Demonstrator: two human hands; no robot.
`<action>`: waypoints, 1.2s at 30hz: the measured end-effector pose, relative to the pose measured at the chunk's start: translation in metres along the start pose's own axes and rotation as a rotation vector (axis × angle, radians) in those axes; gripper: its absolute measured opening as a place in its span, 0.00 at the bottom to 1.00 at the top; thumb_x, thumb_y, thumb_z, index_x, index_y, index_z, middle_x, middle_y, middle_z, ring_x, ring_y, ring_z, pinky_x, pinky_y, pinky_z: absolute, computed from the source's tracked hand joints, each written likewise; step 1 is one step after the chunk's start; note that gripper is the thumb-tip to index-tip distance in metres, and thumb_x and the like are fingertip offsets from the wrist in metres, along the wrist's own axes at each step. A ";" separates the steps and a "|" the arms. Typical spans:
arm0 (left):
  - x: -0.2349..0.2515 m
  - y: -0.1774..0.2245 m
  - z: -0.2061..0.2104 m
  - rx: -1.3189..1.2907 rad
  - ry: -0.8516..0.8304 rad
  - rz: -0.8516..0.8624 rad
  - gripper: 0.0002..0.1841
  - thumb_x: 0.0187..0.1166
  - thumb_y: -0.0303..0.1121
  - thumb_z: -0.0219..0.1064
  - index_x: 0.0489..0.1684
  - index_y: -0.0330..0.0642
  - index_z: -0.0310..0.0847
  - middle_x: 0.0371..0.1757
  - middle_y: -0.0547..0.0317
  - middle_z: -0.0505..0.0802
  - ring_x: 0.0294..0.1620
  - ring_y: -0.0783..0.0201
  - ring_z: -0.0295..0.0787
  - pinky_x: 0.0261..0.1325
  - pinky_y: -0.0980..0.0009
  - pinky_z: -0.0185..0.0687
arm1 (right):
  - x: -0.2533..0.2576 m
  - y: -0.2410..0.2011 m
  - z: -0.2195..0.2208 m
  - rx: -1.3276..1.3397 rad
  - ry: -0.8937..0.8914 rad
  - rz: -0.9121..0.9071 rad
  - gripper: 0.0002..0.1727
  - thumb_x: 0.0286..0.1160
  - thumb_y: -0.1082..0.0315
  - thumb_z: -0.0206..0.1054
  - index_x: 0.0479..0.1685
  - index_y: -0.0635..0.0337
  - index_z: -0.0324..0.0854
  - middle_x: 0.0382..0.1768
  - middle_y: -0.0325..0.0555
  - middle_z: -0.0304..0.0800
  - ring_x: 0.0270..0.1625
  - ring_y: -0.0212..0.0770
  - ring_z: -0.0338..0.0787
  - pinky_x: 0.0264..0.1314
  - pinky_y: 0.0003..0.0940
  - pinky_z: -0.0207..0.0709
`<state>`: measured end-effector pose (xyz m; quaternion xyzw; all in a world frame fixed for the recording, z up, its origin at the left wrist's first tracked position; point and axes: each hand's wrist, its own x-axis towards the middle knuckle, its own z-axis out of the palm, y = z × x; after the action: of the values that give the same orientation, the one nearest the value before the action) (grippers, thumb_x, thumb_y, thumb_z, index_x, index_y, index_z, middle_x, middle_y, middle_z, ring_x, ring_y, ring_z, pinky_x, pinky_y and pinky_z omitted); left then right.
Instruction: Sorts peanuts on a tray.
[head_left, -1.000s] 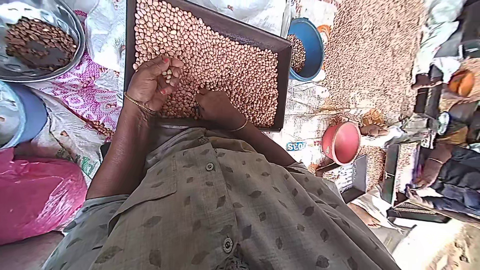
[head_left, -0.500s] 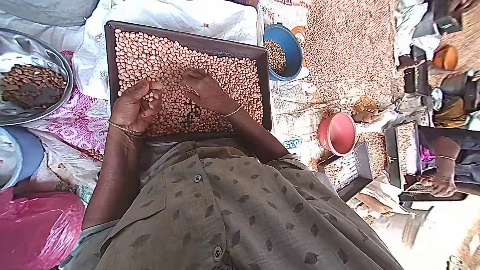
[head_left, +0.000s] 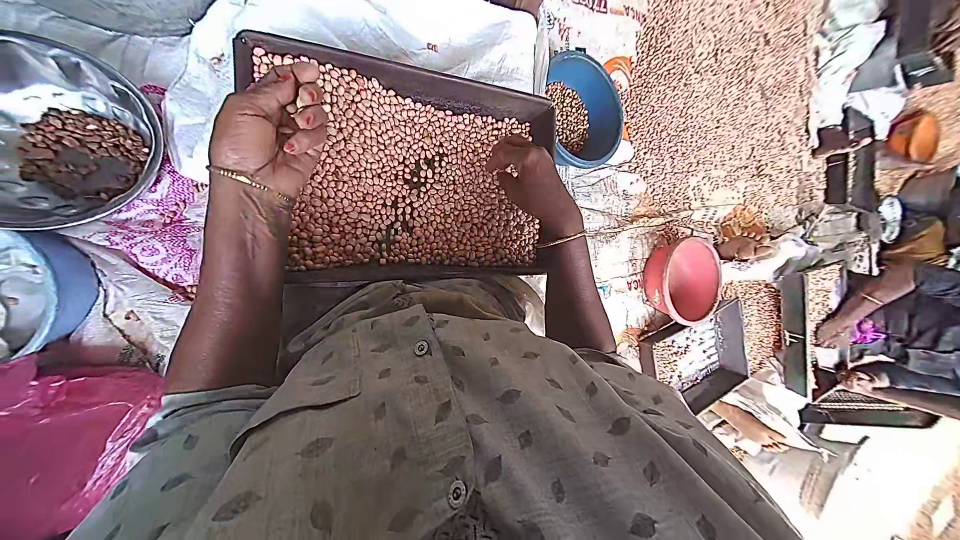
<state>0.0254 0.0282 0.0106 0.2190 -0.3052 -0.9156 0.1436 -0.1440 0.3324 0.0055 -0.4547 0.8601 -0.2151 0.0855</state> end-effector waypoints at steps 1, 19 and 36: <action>0.008 0.000 0.006 0.013 -0.009 0.002 0.18 0.95 0.30 0.39 0.46 0.45 0.79 0.29 0.68 0.85 0.18 0.81 0.73 0.19 0.89 0.67 | 0.011 -0.009 0.004 -0.003 0.047 -0.032 0.12 0.67 0.83 0.63 0.43 0.69 0.90 0.58 0.61 0.91 0.66 0.58 0.89 0.68 0.54 0.82; 0.031 -0.006 -0.018 0.085 0.041 0.003 0.17 0.94 0.30 0.40 0.47 0.45 0.80 0.30 0.68 0.86 0.19 0.80 0.73 0.21 0.87 0.67 | 0.041 -0.026 0.015 -0.277 -0.122 0.301 0.14 0.69 0.80 0.63 0.49 0.62 0.90 0.62 0.60 0.89 0.71 0.65 0.83 0.68 0.69 0.71; 0.031 -0.010 -0.018 0.189 0.023 0.003 0.18 0.94 0.30 0.40 0.46 0.45 0.81 0.31 0.69 0.87 0.19 0.80 0.74 0.21 0.86 0.67 | 0.058 -0.089 0.114 -0.170 -0.058 -0.092 0.11 0.78 0.73 0.64 0.53 0.65 0.88 0.56 0.59 0.89 0.60 0.59 0.90 0.53 0.49 0.87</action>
<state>0.0065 0.0148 -0.0184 0.2416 -0.3888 -0.8799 0.1273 -0.0717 0.2081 -0.0543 -0.5052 0.8507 -0.1319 0.0617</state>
